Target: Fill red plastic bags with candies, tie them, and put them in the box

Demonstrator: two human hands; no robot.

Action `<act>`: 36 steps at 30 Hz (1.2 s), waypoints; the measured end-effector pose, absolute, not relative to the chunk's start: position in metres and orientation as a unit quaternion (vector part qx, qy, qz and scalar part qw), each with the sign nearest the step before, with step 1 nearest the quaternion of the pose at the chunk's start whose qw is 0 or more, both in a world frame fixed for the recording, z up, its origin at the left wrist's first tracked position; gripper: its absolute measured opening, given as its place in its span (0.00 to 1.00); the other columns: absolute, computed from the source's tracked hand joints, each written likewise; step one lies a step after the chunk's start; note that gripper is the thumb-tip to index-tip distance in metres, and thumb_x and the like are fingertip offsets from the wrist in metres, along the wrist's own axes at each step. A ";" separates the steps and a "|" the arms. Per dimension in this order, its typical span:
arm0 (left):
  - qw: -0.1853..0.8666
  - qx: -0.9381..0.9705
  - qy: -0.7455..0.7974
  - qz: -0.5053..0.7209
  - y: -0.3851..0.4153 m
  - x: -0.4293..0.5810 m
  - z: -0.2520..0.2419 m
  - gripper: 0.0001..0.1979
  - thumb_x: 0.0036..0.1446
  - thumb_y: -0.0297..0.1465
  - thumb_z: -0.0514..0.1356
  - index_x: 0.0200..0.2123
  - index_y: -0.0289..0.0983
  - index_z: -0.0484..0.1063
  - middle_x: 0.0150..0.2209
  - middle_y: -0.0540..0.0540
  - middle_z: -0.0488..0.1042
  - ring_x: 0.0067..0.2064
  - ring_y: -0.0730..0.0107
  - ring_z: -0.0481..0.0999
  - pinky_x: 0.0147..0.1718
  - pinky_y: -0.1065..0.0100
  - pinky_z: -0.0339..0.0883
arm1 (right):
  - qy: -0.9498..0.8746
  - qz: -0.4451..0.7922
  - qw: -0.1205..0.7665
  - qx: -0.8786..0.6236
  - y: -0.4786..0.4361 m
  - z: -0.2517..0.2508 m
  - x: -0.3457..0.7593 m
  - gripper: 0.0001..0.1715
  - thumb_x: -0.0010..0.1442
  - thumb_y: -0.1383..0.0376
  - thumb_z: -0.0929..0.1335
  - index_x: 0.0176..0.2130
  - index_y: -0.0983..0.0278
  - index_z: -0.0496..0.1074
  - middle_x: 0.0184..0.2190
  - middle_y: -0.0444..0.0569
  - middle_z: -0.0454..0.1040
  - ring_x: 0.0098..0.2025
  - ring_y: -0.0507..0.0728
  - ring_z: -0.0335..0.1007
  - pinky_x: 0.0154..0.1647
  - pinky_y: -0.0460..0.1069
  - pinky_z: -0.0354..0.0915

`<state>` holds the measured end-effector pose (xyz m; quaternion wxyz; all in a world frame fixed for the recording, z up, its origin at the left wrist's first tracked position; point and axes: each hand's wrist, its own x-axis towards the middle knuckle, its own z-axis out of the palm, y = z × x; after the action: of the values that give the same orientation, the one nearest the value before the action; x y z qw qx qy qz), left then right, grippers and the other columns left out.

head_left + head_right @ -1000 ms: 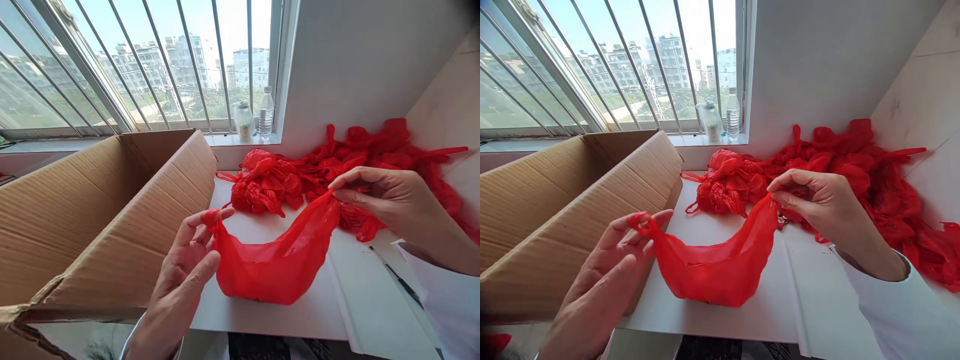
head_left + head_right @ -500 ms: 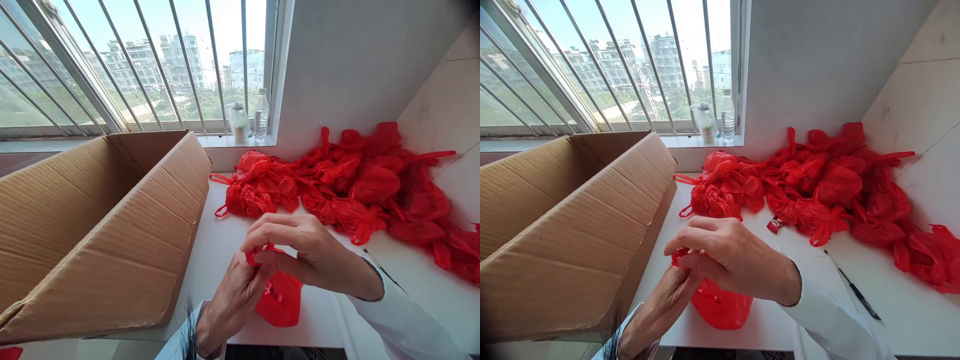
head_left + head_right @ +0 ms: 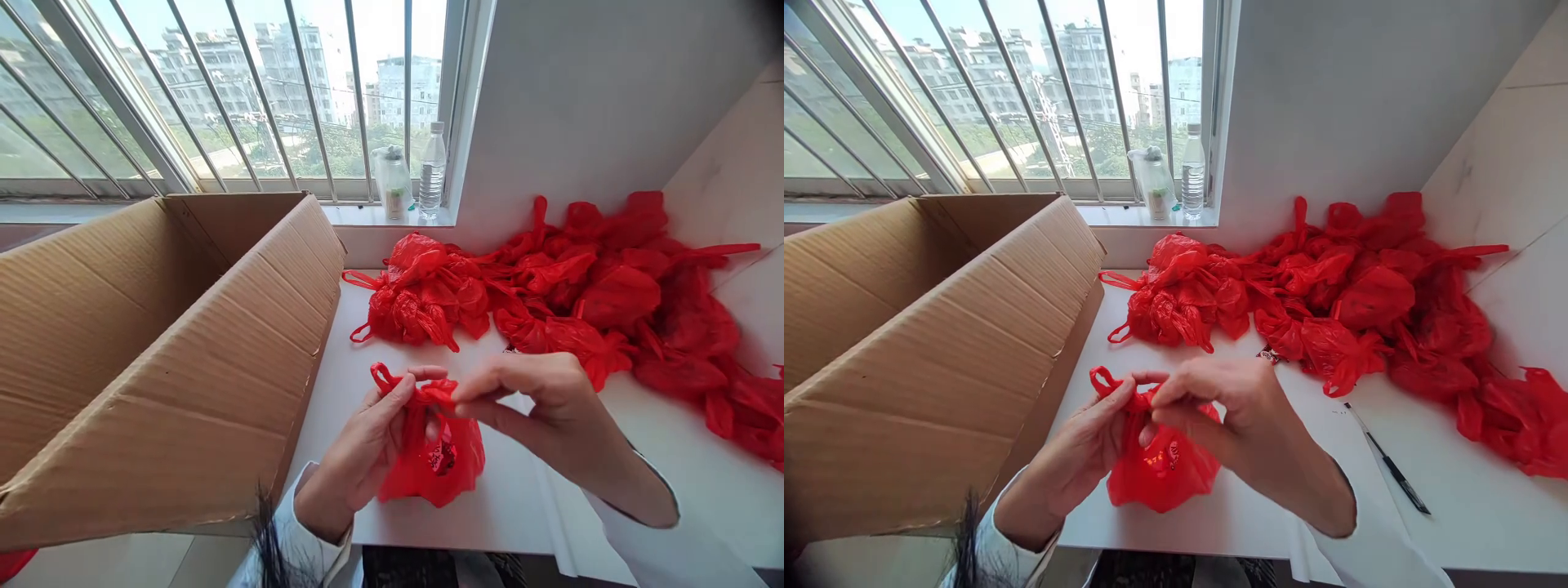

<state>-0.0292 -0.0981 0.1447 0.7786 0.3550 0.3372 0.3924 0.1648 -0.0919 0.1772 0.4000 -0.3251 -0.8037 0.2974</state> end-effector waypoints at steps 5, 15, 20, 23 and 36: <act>0.639 0.606 0.347 0.322 -0.104 -0.040 0.156 0.02 0.56 0.27 0.61 0.31 0.35 0.71 0.30 0.51 0.73 0.31 0.77 0.68 0.31 0.76 0.61 | -0.869 0.365 0.239 -0.235 -0.092 0.181 0.175 0.06 0.64 0.65 0.66 0.37 0.62 0.75 0.32 0.43 0.77 0.30 0.47 0.70 0.32 0.42 0.64; -0.074 0.857 0.396 0.323 -0.125 -0.046 0.156 0.08 0.64 0.21 0.48 0.40 0.36 0.65 0.43 0.43 0.74 0.42 0.70 0.75 0.38 0.72 0.66 | -0.787 0.506 0.274 -0.225 -0.051 0.140 0.136 0.19 0.67 0.61 0.61 0.54 0.64 0.68 0.41 0.47 0.75 0.30 0.47 0.66 0.32 0.43 0.64; -0.116 0.842 0.401 0.341 -0.119 -0.057 0.147 0.08 0.65 0.22 0.51 0.43 0.37 0.66 0.41 0.44 0.72 0.43 0.71 0.74 0.42 0.74 0.65 | -0.848 0.364 0.303 -0.239 -0.055 0.145 0.140 0.11 0.66 0.64 0.64 0.44 0.64 0.74 0.33 0.45 0.75 0.28 0.47 0.67 0.29 0.42 0.62; -0.124 0.848 0.394 0.332 -0.118 -0.068 0.149 0.05 0.62 0.21 0.55 0.38 0.36 0.68 0.31 0.48 0.69 0.37 0.69 0.71 0.35 0.72 0.63 | -0.892 0.155 0.329 -0.268 -0.065 0.155 0.148 0.12 0.67 0.65 0.62 0.40 0.63 0.75 0.34 0.48 0.77 0.34 0.50 0.71 0.33 0.44 0.62; 0.045 0.798 0.534 0.276 -0.175 -0.108 0.074 0.12 0.65 0.26 0.53 0.27 0.39 0.61 0.23 0.54 0.64 0.23 0.79 0.65 0.24 0.78 0.59 | -0.870 0.193 0.193 -0.411 -0.065 0.075 0.209 0.16 0.68 0.61 0.60 0.39 0.60 0.75 0.35 0.49 0.77 0.34 0.55 0.74 0.34 0.49 0.69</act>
<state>-0.1084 -0.1749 0.0745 0.0446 0.7979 0.5341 0.2759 0.2086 -0.0649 0.0755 0.1927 -0.4105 -0.8701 0.1930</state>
